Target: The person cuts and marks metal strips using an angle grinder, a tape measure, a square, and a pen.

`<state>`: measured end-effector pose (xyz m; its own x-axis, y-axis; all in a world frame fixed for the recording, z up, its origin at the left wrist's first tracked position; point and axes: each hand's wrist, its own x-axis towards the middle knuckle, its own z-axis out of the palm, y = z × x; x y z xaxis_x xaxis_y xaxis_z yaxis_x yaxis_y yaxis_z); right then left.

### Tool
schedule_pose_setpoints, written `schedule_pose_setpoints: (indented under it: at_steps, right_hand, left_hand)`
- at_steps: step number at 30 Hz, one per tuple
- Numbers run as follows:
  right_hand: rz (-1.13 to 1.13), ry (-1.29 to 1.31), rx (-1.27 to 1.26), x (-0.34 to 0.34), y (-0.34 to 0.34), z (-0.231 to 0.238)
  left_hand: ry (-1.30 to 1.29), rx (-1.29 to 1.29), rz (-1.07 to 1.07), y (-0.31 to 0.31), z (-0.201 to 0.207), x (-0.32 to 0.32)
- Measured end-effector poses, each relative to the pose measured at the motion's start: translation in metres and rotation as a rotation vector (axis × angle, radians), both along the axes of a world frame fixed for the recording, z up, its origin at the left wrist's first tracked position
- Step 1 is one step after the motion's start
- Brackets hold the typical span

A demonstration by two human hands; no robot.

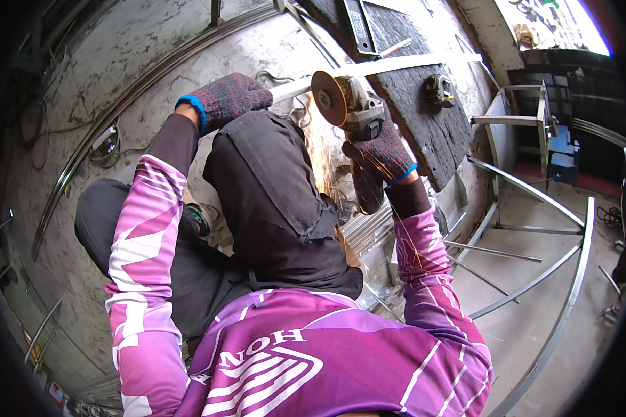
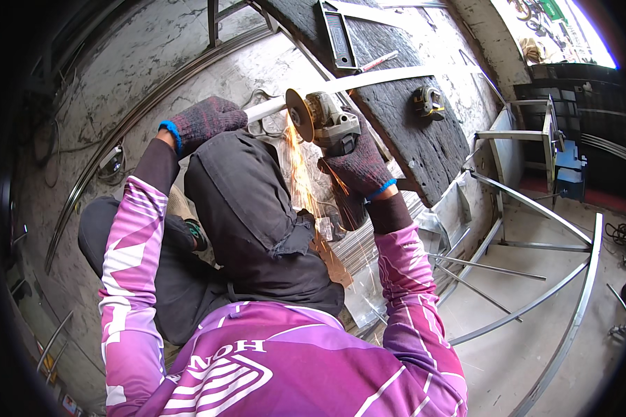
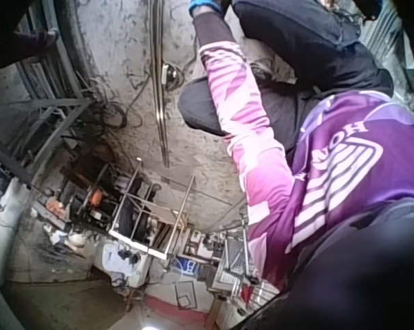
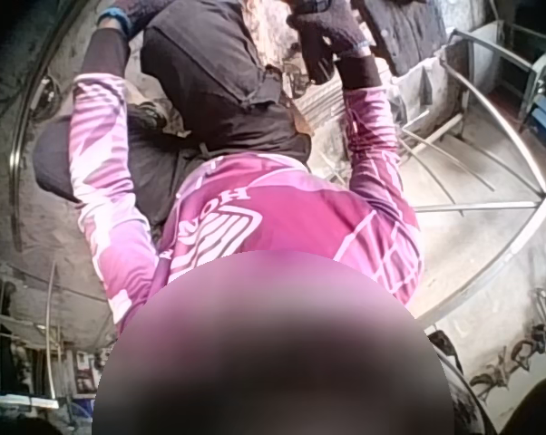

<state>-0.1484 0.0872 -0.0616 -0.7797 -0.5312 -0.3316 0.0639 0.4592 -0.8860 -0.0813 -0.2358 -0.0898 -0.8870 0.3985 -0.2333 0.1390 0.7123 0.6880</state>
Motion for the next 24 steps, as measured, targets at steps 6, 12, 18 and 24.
schedule_pose_setpoints:
  at_steps: [6, 12, 18, 24]
  right_hand:
    - [0.032, 0.089, -0.027, -0.001, 0.001, -0.007]
    - [-0.002, 0.1, 0.072, 0.0, 0.001, -0.001]
    - [-0.047, 0.11, 0.1, 0.004, 0.0, -0.002]
    - [-0.019, 0.178, 0.046, -0.002, -0.003, -0.007]
  left_hand:
    - [0.046, -0.035, -0.032, -0.001, -0.004, -0.001]
    - [-0.032, -0.001, 0.022, 0.002, 0.0, -0.002]
    - [-0.04, 0.01, 0.03, 0.002, 0.0, 0.0]
    - [-0.12, 0.016, 0.085, 0.003, 0.004, -0.001]
